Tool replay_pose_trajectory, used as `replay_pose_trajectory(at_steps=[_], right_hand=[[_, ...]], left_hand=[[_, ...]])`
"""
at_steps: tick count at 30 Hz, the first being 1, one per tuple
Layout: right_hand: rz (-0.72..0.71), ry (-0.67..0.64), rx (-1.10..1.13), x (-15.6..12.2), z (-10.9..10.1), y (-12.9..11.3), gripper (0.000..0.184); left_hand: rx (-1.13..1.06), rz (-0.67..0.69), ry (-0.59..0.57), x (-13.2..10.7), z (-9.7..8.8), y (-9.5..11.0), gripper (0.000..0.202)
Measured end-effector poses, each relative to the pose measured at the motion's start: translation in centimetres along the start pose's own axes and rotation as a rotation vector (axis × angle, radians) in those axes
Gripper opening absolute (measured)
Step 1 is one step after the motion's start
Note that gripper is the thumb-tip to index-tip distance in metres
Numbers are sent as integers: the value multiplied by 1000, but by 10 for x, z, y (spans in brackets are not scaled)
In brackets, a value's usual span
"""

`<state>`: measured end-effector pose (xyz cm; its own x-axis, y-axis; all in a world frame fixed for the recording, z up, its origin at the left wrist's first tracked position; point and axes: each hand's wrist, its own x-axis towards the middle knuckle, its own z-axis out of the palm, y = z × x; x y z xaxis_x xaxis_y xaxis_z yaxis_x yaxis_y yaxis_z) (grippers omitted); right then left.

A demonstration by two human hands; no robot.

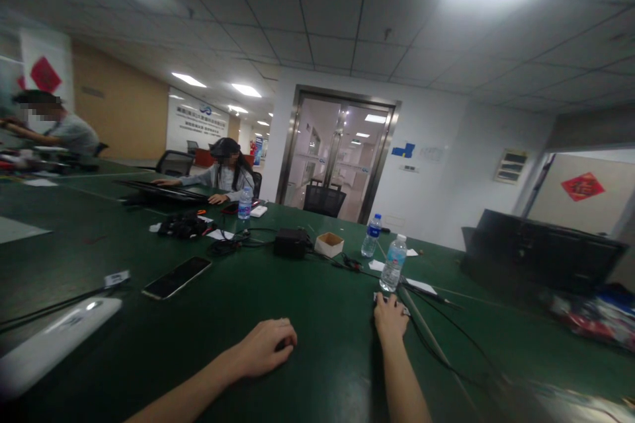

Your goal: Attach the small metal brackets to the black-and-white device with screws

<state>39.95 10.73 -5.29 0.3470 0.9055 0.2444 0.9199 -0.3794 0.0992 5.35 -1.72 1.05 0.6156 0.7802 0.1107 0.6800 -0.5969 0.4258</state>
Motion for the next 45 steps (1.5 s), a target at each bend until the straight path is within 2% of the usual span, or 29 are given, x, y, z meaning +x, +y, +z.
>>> replay_pose_trajectory(at_steps=[12,15,19,25,32,39,43,45], right_hand=[[-15,74,41,-9,-6,4,43],[15,26,155,-4,-6,6,40],[143,-53,279,10,-6,14,41],[292,-160,348,20,0,31,70],[288,-238,393,26,8,41,79],[328,-234,437,29,10,40,78],[360,-216,450,29,10,39,87],[360,-216,454,30,10,39,86]], left_hand=[[3,-6,9,2,3,-3,18],[8,-9,2,2,3,-3,18],[3,-9,1,3,4,-4,18],[17,8,-1,4,6,-6,16],[15,-11,-12,3,3,-3,17],[8,-8,-3,3,4,-4,17],[-7,-19,-20,3,4,-4,18],[-12,-20,-21,3,3,-5,18]])
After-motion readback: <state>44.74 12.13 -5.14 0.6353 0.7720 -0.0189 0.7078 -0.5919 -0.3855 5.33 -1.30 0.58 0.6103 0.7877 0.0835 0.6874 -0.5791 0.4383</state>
